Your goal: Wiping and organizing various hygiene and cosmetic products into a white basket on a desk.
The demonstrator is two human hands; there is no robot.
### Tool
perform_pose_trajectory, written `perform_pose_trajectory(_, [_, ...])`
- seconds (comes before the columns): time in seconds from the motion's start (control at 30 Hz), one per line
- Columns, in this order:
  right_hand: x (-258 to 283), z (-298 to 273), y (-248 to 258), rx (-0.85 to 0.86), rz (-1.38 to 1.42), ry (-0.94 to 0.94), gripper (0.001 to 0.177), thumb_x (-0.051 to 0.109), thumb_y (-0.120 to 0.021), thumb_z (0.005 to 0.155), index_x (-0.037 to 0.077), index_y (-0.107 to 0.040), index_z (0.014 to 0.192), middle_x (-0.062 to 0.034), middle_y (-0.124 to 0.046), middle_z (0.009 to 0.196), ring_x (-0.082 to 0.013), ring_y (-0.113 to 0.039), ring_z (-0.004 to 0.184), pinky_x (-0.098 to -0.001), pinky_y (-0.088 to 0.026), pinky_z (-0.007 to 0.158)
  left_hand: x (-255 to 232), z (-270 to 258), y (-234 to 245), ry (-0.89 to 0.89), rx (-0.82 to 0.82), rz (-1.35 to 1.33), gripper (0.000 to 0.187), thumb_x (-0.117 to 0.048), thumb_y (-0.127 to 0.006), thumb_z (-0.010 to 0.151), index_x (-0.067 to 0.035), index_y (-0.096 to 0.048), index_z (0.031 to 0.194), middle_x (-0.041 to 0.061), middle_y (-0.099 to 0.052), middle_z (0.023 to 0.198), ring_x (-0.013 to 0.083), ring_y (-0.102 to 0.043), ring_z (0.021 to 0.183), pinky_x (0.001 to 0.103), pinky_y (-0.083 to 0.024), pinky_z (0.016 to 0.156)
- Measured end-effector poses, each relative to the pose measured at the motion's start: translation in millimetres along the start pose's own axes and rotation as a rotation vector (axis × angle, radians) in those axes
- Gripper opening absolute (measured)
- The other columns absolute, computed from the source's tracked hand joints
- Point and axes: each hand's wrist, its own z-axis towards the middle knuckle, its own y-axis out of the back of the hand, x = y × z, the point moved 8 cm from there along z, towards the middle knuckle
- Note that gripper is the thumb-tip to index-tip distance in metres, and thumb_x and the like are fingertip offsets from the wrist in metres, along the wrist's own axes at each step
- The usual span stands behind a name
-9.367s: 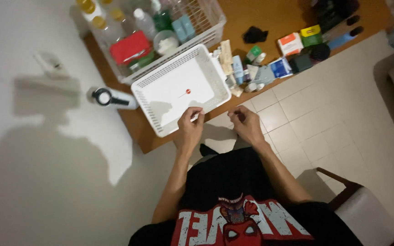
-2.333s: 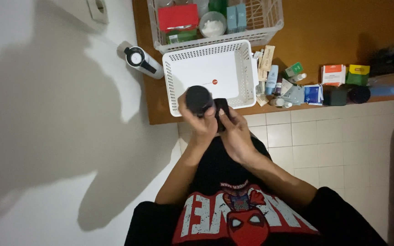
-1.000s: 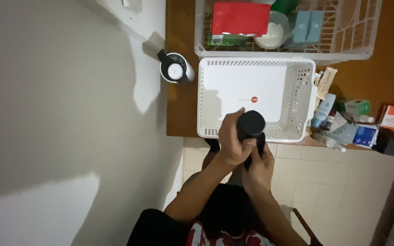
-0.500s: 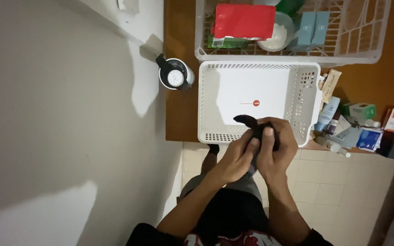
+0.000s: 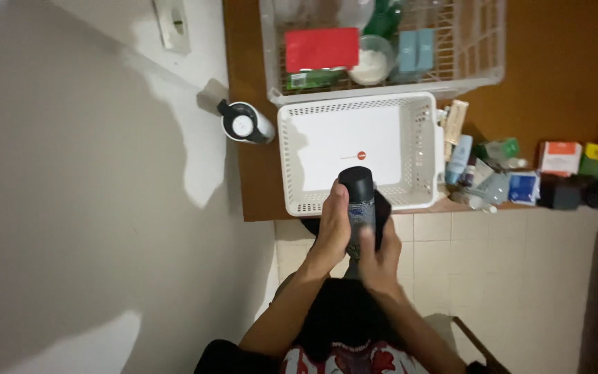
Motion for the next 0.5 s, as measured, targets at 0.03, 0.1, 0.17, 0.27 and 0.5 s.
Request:
perform_pose_trajectory(0.03, [-0.7, 3.5, 6.4, -0.018, 0.001, -0.002, 0.049, 0.019, -0.049, 0.107, -0.008, -0.045, 0.148, -0.0255, -0.062, 0.131, -0.0321, -0.062, 0.121, -0.0411, -0.053, 0.102, -1.9, -1.8, -4.9, 0.004, 0.017, 0.007, 0.062, -0.053, -0.033, 0.111, 0.001, -0.057, 0.129, 0.008, -0.065, 0.105, 0.0134, -0.063, 0.090, 0.028, -0.055, 0.079])
perform_pose_trajectory(0.1, [-21.7, 7.3, 1.4, 0.124, 0.324, -0.267, 0.049, 0.024, -0.052, 0.107, -0.007, -0.051, 0.144, -0.0199, -0.067, 0.121, -0.0263, -0.064, 0.108, -0.0398, -0.053, 0.093, -14.3, -4.9, -8.9, -0.096, -0.023, 0.175, 0.066, -0.056, -0.026, 0.110, -0.003, -0.060, 0.130, 0.007, -0.066, 0.104, 0.0128, -0.065, 0.090, 0.028, -0.056, 0.079])
perform_pose_trajectory(0.17, [-15.3, -0.3, -1.0, 0.111, 0.526, -0.382, 0.048, 0.025, -0.050, 0.107, -0.007, -0.052, 0.142, -0.0181, -0.067, 0.122, -0.0240, -0.064, 0.109, -0.0381, -0.053, 0.094, -22.8, -13.9, -9.6, -0.215, -0.072, 0.185, 0.071, -0.059, -0.030, 0.108, -0.001, -0.058, 0.136, 0.007, -0.063, 0.106, 0.0131, -0.063, 0.091, 0.029, -0.055, 0.078])
perform_pose_trajectory(0.27, [14.7, -6.1, -2.9, 0.072, 0.872, -0.649, 0.045, 0.027, -0.045, 0.107, -0.005, -0.055, 0.136, -0.0142, -0.068, 0.121, -0.0197, -0.065, 0.111, -0.0359, -0.054, 0.096, -44.4, -28.9, -16.1, -0.526, -0.146, 0.302, 0.073, -0.062, -0.042, 0.108, 0.003, -0.048, 0.140, 0.011, -0.063, 0.116, 0.0171, -0.064, 0.102, 0.031, -0.055, 0.088])
perform_pose_trajectory(0.5, [-5.7, -37.3, 8.6, -0.018, 0.989, -0.777, 0.025, 0.016, -0.057, 0.104, -0.003, -0.062, 0.119, -0.0121, -0.068, 0.109, -0.0191, -0.065, 0.097, -0.0344, -0.053, 0.083, -46.3, -47.3, -4.1, -0.728, -0.130, 0.600, 0.085, -0.063, -0.055, 0.102, 0.007, -0.029, 0.142, 0.015, -0.068, 0.111, 0.0186, -0.070, 0.100, 0.029, -0.062, 0.082])
